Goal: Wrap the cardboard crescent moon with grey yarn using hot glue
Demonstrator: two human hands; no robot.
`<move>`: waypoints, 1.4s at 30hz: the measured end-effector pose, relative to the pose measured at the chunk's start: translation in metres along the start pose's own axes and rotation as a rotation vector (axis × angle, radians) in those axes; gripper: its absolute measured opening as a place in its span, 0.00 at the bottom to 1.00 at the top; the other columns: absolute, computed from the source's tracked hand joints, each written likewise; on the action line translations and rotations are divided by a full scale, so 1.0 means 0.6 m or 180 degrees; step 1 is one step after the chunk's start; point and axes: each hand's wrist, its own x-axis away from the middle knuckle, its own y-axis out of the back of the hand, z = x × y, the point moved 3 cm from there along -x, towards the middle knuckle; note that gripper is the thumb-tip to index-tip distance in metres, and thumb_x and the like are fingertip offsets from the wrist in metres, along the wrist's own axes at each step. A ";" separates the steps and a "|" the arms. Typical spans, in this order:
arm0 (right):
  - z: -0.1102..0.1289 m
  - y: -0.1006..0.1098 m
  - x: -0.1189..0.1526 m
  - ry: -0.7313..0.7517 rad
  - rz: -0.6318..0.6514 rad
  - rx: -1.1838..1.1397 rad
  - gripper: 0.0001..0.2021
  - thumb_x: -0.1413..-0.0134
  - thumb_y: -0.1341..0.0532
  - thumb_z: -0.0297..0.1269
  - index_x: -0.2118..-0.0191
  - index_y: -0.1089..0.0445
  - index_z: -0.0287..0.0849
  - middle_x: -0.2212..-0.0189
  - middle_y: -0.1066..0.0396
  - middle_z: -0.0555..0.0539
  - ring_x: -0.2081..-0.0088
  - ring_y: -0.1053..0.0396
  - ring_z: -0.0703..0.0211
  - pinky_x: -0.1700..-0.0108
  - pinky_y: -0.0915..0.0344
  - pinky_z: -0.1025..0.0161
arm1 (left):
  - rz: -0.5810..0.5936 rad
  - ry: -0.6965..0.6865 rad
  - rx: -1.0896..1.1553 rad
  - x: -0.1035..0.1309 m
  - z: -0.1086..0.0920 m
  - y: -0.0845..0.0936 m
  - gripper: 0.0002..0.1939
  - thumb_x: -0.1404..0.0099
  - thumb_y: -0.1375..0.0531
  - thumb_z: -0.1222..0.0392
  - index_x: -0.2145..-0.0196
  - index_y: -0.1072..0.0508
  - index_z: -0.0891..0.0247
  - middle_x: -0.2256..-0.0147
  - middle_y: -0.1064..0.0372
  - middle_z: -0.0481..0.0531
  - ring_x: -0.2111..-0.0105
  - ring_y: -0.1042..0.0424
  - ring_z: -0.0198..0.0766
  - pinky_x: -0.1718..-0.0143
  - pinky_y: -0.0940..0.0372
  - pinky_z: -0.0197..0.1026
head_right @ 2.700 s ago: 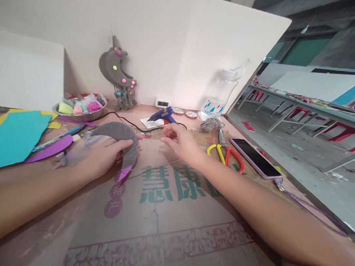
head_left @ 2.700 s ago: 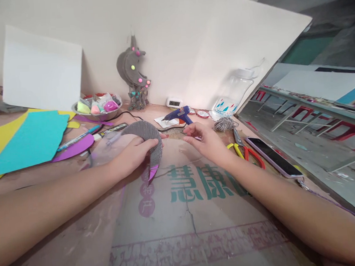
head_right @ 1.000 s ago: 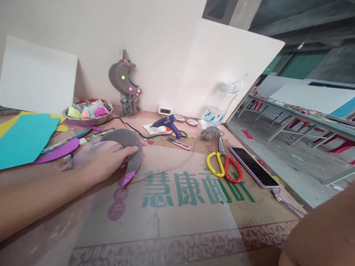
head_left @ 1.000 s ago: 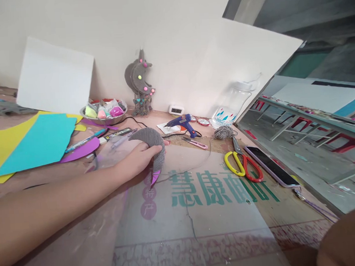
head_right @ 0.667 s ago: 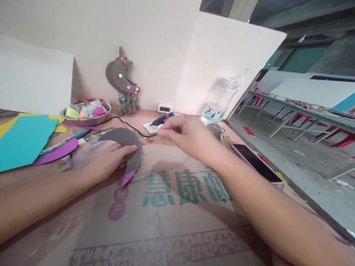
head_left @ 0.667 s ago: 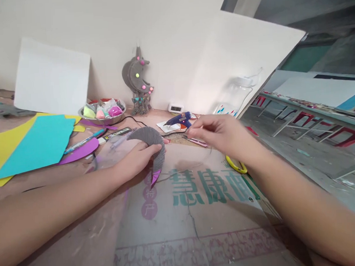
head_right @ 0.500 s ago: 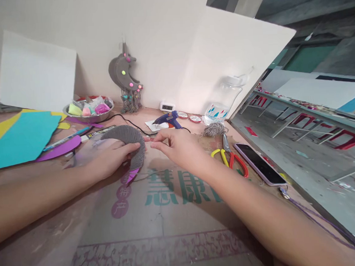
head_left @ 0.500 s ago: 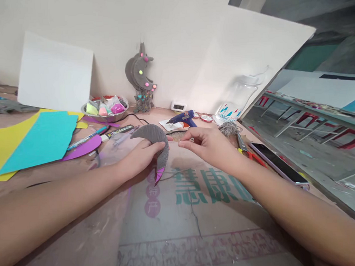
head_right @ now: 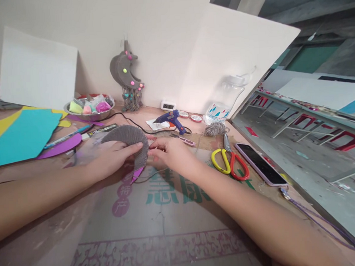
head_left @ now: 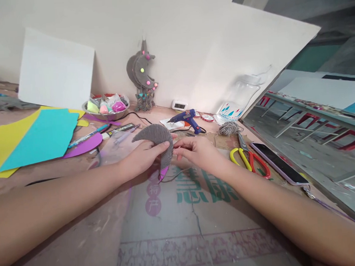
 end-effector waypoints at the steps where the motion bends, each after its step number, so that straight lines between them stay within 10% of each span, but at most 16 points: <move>1: -0.001 -0.002 -0.001 -0.0140 0.0072 -0.0247 0.07 0.47 0.42 0.36 0.68 0.27 0.41 0.79 0.30 0.53 0.80 0.39 0.67 0.76 0.44 0.68 | 0.0006 -0.0035 -0.0082 0.000 -0.002 0.000 0.12 0.41 0.43 0.54 0.77 0.29 0.63 0.79 0.36 0.45 0.79 0.40 0.30 0.78 0.45 0.33; 8: 0.002 0.004 -0.004 -0.0659 0.0354 -0.0773 0.08 0.48 0.43 0.37 0.71 0.30 0.39 0.79 0.30 0.51 0.84 0.43 0.70 0.81 0.44 0.70 | -0.0034 -0.0008 -0.0291 -0.002 -0.002 0.003 0.14 0.42 0.43 0.52 0.79 0.31 0.64 0.80 0.36 0.46 0.80 0.39 0.30 0.79 0.45 0.34; 19: 0.010 0.106 0.000 -0.0349 0.0222 -0.0798 0.07 0.52 0.37 0.39 0.71 0.31 0.40 0.74 0.26 0.50 0.74 0.30 0.66 0.72 0.37 0.68 | -0.0244 -0.0028 0.0214 -0.013 0.008 0.004 0.12 0.42 0.42 0.55 0.80 0.38 0.61 0.82 0.38 0.43 0.82 0.38 0.31 0.81 0.46 0.34; 42: 0.039 0.109 0.016 -0.0269 0.0078 -0.1086 0.09 0.46 0.45 0.32 0.62 0.30 0.39 0.74 0.26 0.48 0.72 0.30 0.64 0.66 0.34 0.64 | -0.0160 0.0150 0.0071 -0.007 0.004 -0.002 0.17 0.41 0.43 0.54 0.84 0.37 0.62 0.86 0.42 0.43 0.86 0.43 0.28 0.83 0.53 0.34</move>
